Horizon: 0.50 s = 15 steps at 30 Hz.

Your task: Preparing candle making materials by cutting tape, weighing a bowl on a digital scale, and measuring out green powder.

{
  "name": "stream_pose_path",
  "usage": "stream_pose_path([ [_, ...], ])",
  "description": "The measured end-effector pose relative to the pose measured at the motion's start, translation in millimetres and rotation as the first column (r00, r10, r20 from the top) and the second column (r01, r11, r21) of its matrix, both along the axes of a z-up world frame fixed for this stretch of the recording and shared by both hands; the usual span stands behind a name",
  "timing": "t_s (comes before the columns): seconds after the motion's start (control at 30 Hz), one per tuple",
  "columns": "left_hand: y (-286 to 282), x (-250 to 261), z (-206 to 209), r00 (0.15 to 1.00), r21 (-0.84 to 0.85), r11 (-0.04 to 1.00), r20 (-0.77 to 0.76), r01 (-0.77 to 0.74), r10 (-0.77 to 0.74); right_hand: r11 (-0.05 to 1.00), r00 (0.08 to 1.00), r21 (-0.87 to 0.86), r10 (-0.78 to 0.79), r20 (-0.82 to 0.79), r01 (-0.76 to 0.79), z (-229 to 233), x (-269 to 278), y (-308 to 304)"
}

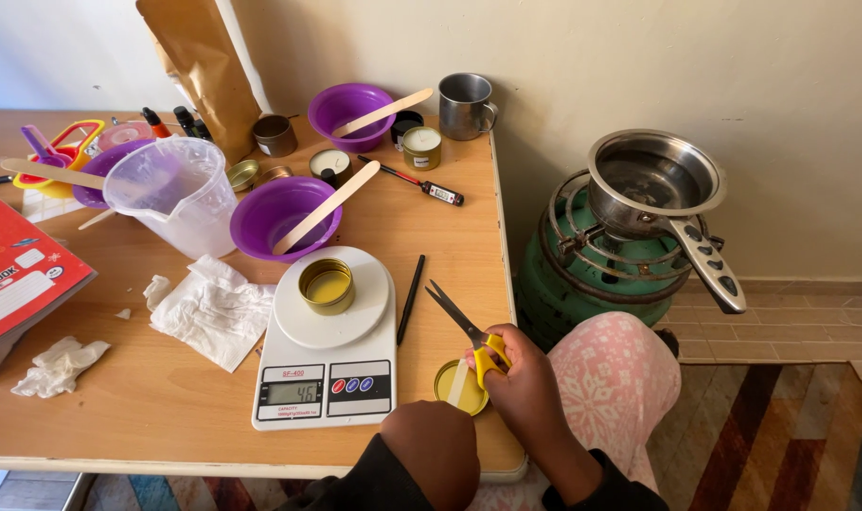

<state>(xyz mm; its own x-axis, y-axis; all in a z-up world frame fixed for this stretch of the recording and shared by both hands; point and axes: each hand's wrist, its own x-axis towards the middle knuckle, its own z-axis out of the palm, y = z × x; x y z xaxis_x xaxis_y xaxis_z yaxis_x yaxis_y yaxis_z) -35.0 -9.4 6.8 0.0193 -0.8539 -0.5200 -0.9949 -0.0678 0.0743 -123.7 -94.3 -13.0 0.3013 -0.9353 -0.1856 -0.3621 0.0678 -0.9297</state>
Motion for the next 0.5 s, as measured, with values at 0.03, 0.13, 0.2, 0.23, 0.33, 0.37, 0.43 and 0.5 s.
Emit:
stream_pose_path([
  [0.03,-0.2,-0.9,1.6,1.000,-0.002,1.000,0.001,-0.002,0.002,1.000,1.000,-0.002,0.002,0.001,-0.002,3.3,0.0,0.8],
  [0.13,-2.2,-2.1,8.1,1.000,-0.008,1.000,-0.012,-0.020,0.020,1.000,0.998,0.004,0.018,-0.062,-0.018,10.9,0.4,2.3],
  [0.2,-3.9,-1.8,13.2,0.999,0.014,1.000,-0.045,-0.023,0.024,0.999,1.000,0.044,0.003,-0.029,-0.002,11.2,-0.1,3.3],
  [0.23,-3.4,0.1,6.2,0.999,0.014,1.000,-0.045,-0.021,0.022,0.999,1.000,0.044,0.001,-0.029,0.000,11.4,0.2,3.8],
  [0.33,-3.8,4.0,-2.8,0.999,-0.097,0.995,-0.044,0.009,-0.014,0.999,1.000,0.040,0.001,0.012,-0.001,11.2,0.2,3.4],
  [0.37,-4.0,4.4,2.2,1.000,-0.070,0.998,-0.030,0.003,-0.005,1.000,1.000,0.027,0.002,0.005,-0.002,10.9,0.0,3.0],
  [0.43,-2.9,5.7,8.3,1.000,-0.038,0.999,-0.016,-0.008,0.008,1.000,1.000,0.019,0.007,-0.002,-0.007,7.9,-0.1,2.8],
  [0.5,-2.9,7.7,11.1,1.000,-0.046,0.999,-0.025,0.003,-0.005,1.000,1.000,-0.016,0.004,0.005,-0.004,3.6,-0.2,1.0],
])
